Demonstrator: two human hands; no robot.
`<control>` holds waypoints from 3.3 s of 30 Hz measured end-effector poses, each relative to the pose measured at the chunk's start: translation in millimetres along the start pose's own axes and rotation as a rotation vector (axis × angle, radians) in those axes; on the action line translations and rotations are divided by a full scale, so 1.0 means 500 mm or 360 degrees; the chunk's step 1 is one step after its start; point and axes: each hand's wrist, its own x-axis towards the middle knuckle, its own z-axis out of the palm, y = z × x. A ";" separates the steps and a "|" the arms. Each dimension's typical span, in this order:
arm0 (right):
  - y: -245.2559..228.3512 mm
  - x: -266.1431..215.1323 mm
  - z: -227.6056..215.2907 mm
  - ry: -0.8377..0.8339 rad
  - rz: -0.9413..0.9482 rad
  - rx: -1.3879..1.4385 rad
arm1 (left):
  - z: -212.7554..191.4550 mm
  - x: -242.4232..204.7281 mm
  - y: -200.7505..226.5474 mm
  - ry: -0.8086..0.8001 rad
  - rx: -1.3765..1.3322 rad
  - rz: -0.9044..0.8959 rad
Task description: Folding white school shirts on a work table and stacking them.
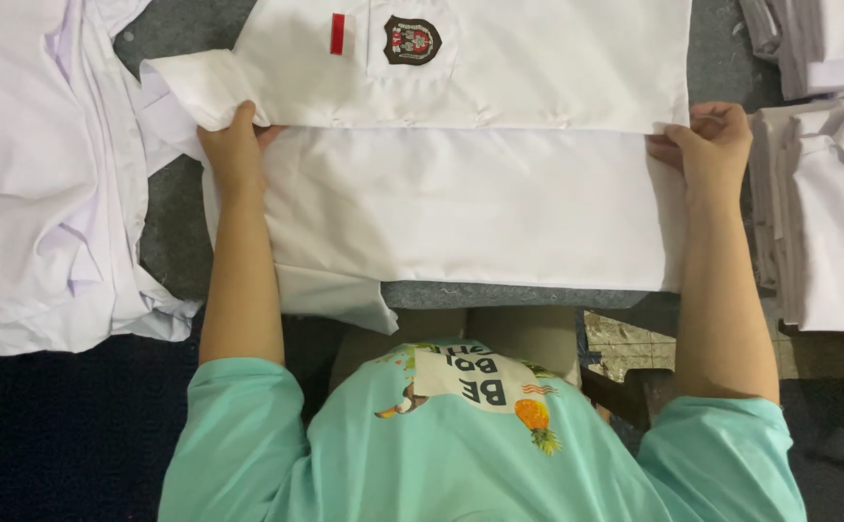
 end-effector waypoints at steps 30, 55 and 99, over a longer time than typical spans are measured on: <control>0.087 0.044 -0.014 -0.0019 -0.0621 -0.0290 | -0.097 0.263 0.094 -0.0235 0.0673 -0.0245; 0.055 0.186 -0.024 -0.0173 -0.0319 -0.1446 | -0.020 0.291 -0.004 -0.0030 0.2148 0.1557; 0.036 0.461 0.148 0.0315 -0.0306 -0.1000 | 0.240 0.350 0.085 -0.0677 0.2012 0.0216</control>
